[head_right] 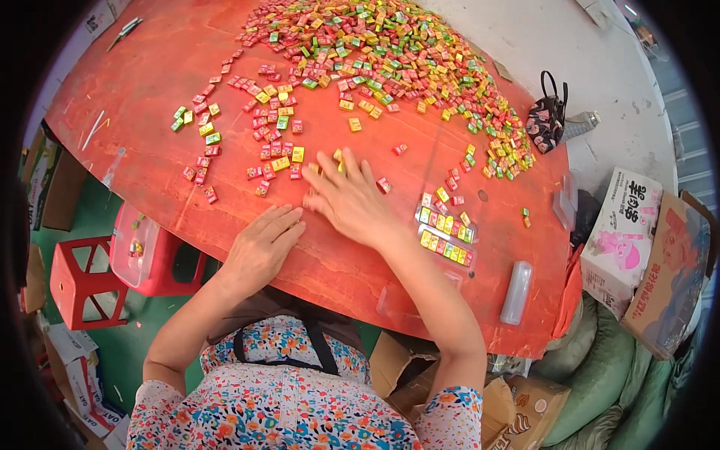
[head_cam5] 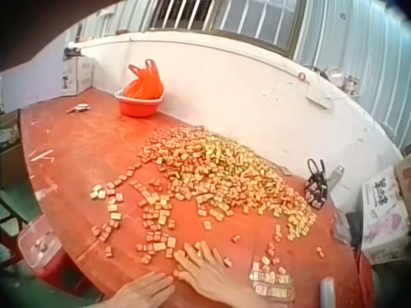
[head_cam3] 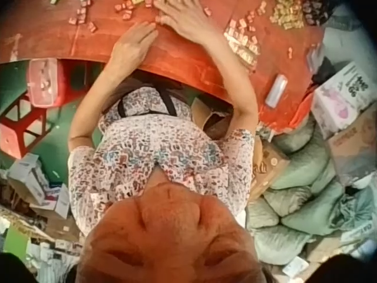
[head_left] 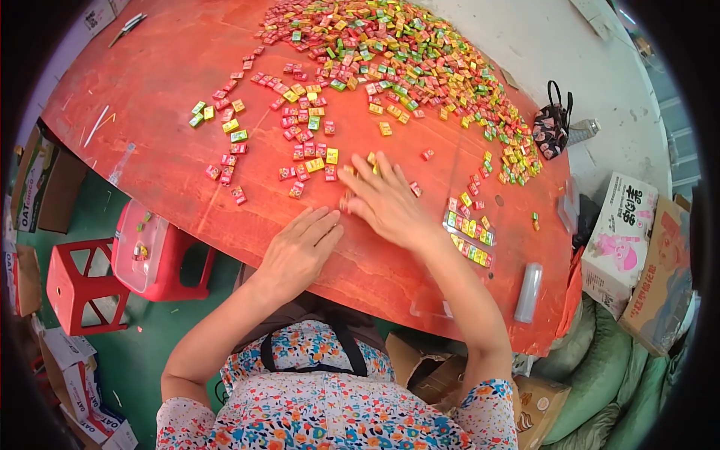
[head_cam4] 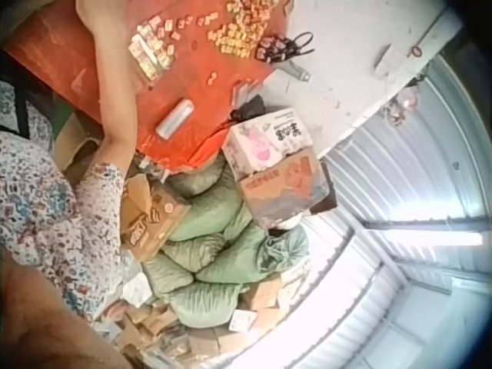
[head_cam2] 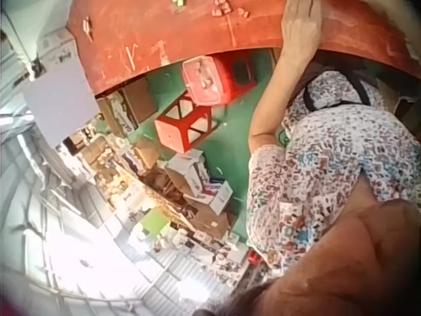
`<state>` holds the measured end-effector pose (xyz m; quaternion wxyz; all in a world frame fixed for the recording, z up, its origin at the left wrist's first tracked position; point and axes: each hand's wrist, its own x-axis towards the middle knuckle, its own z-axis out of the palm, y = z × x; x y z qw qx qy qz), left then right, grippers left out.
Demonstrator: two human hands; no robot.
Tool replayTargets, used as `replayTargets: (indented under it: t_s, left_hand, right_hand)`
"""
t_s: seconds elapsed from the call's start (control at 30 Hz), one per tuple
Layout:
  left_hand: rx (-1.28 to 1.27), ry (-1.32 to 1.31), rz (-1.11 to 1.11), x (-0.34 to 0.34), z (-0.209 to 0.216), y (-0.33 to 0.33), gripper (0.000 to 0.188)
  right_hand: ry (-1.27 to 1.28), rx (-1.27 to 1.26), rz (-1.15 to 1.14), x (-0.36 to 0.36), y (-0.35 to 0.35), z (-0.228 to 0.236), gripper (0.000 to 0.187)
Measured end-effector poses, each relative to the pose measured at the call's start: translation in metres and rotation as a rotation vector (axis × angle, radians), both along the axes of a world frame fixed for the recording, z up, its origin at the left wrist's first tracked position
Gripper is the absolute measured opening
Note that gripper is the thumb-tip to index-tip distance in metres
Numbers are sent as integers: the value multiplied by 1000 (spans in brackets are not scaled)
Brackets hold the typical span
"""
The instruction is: The recorder sorts small colorful plastic toy pieces on a red table and organizes them into transparent plastic containers.
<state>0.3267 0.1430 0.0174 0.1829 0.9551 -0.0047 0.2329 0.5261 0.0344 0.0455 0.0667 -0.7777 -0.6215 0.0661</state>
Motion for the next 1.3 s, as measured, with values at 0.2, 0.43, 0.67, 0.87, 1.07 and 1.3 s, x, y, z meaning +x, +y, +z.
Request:
replayTargets:
  t_s: [0.2,0.43,0.67,0.87,1.07,1.3]
  left_hand:
    - [-74,-66,44,-15,2,-2,34]
    - [-276,-4,123,0,13,3,31]
    - [-261,-13,72,2,15,8,29]
    - [-258,6,48,-3,15,-8,31]
    - [2,8,145,28,16,-21,31]
    - [-1,-46,304,8,11,15,31]
  right_hand:
    - [456,334,-145,-14,-66,16,38]
    - [140,389,-28,-31,-62,13,27]
    - [49,388,-27,-33,-54,3,31]
    - [77,381,9,-29,-56,3,28]
    - [113,340,5,-23,-53,5,27]
    - [86,316,-26,-31,-56,9,34]
